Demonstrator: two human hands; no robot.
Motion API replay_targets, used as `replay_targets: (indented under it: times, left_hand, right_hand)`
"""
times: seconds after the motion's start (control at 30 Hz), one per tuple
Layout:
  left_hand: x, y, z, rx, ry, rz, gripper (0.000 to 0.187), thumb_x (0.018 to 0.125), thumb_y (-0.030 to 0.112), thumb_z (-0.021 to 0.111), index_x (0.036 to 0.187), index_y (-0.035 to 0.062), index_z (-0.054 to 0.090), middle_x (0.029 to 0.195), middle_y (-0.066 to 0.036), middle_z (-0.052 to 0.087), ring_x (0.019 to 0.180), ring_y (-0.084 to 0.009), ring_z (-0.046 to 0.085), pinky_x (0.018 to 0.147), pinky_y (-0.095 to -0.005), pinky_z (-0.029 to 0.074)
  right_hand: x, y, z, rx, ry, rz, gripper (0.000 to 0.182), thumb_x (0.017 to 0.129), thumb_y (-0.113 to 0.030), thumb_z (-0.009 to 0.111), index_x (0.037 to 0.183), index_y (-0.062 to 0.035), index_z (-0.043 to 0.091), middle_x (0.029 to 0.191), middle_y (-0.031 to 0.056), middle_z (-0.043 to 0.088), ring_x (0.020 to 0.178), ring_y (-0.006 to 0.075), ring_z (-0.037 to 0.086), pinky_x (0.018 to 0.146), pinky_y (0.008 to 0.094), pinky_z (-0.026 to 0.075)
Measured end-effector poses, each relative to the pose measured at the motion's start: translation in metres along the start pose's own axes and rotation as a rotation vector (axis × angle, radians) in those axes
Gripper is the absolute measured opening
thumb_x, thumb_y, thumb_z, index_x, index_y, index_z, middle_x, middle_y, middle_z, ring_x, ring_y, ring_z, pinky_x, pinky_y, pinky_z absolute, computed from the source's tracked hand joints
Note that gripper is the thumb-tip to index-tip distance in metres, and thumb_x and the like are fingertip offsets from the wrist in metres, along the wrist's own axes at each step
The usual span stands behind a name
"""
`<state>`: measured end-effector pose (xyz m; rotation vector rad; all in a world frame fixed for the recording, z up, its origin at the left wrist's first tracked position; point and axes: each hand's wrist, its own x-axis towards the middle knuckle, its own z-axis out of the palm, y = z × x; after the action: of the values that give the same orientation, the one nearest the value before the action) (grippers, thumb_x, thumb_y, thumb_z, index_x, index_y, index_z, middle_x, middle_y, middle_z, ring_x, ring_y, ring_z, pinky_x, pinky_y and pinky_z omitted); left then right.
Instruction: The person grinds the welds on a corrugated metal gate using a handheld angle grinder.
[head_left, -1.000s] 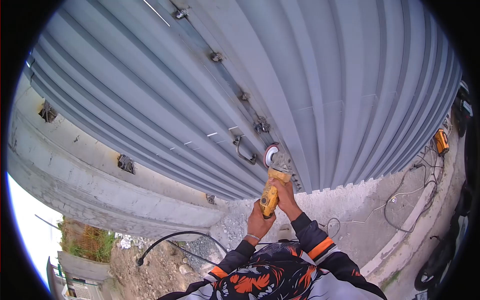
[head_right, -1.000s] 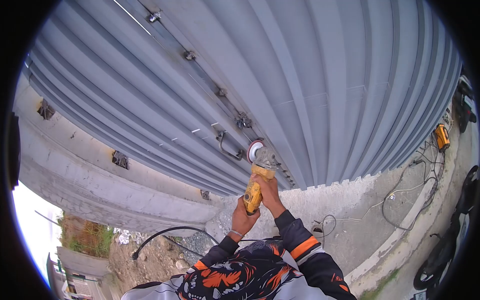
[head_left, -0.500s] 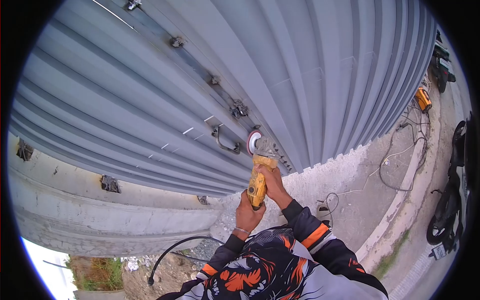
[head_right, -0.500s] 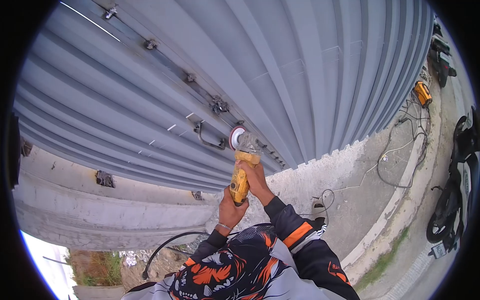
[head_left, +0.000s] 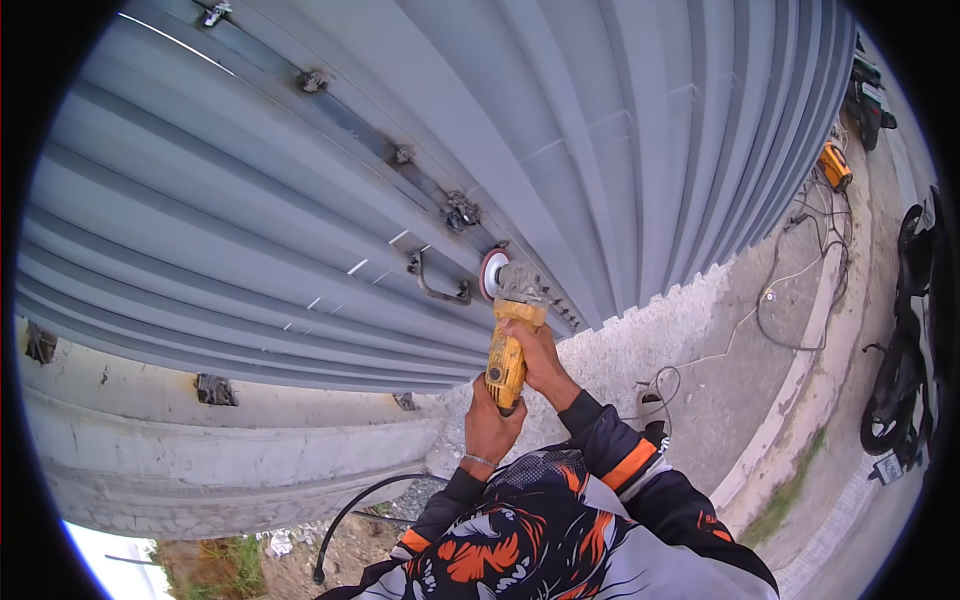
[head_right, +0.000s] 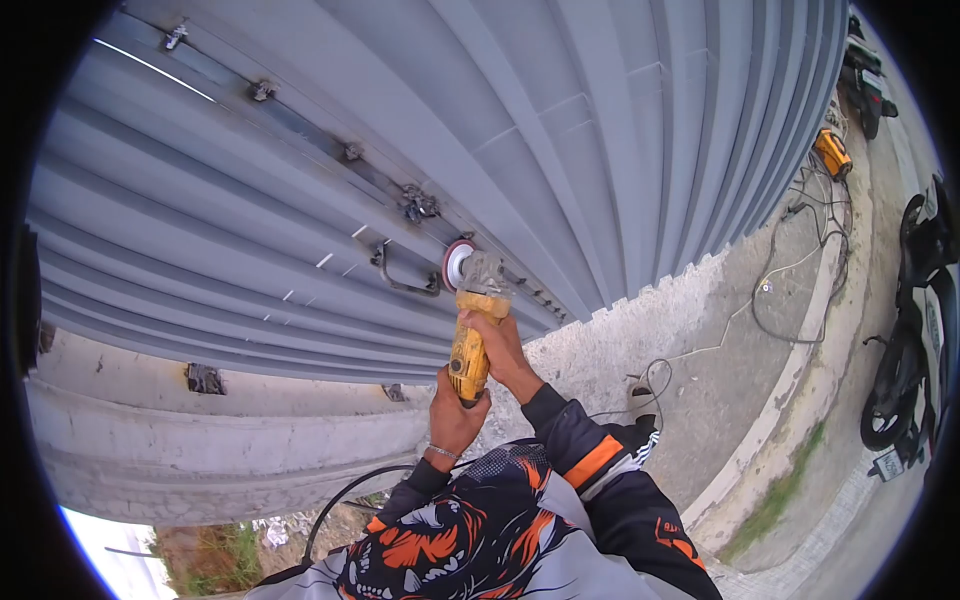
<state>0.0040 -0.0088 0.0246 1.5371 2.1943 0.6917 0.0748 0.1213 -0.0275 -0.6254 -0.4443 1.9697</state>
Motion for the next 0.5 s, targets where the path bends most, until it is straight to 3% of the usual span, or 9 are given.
replay_targets:
  times: [0.1,0.2,0.5]
  left_hand:
    - [0.0002,0.005,-0.0028,0.028,0.031,-0.033,0.065,0.084,0.02,0.079,0.135,-0.0008,0.045,0.11,-0.028,0.07,0.1,-0.0476,0.071,0.084,-0.0505,0.057]
    - [-0.0001,0.0095,-0.0063,0.031,0.024,-0.004,0.067,0.085,0.022,0.077,0.136,-0.0016,0.042,0.112,-0.031,0.068,0.098,-0.0513,0.068,0.082,-0.0543,0.055]
    - [-0.0015,-0.0001,-0.0028,0.013,0.0,0.017,0.067,0.086,0.023,0.078,0.137,-0.0014,0.041,0.112,-0.03,0.068,0.097,-0.0506,0.069,0.081,-0.054,0.056]
  right_hand:
    - [0.0005,-0.0015,0.0015,-0.003,-0.02,0.012,0.035,0.09,-0.018,0.072,0.117,0.0018,0.062,0.091,0.0098,0.066,0.075,0.0205,0.067,0.067,0.0359,0.058]
    - [-0.0016,-0.0058,0.0052,0.035,-0.032,0.031,0.037,0.088,-0.02,0.076,0.117,0.0008,0.066,0.094,0.0057,0.066,0.08,0.0162,0.065,0.07,0.0331,0.054]
    - [-0.0049,-0.003,0.0052,0.064,0.014,0.033,0.035,0.088,-0.02,0.076,0.115,0.0006,0.067,0.093,0.0055,0.066,0.079,0.0161,0.065,0.068,0.0331,0.054]
